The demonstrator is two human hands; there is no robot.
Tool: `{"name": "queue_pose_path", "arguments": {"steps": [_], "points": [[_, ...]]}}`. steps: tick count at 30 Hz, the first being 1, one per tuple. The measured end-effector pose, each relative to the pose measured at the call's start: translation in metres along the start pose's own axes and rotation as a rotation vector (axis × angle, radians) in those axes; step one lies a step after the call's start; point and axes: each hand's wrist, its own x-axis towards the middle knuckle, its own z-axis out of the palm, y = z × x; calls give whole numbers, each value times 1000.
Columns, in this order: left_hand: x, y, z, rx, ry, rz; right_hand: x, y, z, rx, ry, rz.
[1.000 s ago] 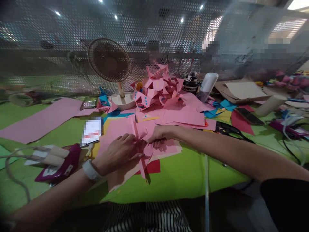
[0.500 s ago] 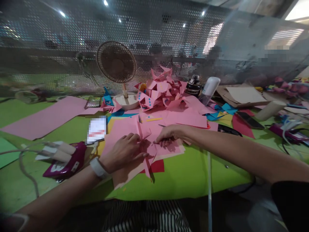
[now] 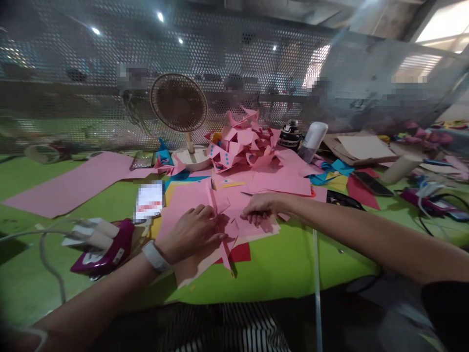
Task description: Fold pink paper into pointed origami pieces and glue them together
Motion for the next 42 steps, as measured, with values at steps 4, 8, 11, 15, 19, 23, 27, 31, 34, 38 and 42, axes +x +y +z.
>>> {"name": "queue_pose_path", "arguments": {"steps": [4, 8, 11, 15, 19, 23, 27, 31, 34, 38, 42], "points": [[2, -1, -3, -29, -27, -5, 6, -11, 8, -52, 10, -81], [1, 0, -9, -84, -51, -19, 14, -17, 14, -105, 11, -86], [0, -2, -11, -184, -24, -43, 17, -15, 13, -114, 5, -90], [9, -10, -8, -391, 35, -244, 20, -12, 10, -108, 0, -113], [29, -22, 1, -476, -67, -516, 21, -11, 11, -103, -1, -141], [47, -29, 8, -501, -146, -668, 22, -9, 12, -85, -3, -180], [53, -31, 10, -635, -272, -639, 22, -7, 12, -66, -11, -210], [58, -36, 11, -831, -404, -725, 19, -8, 12, -59, -25, -229], [63, -40, 10, -952, -491, -830, 16, -8, 13, -58, -28, -236], [67, -42, 8, -1017, -544, -856, 18, -6, 14, -48, -28, -243], [66, -44, 7, -1069, -550, -850, 20, -3, 14, -29, -14, -256]]}}
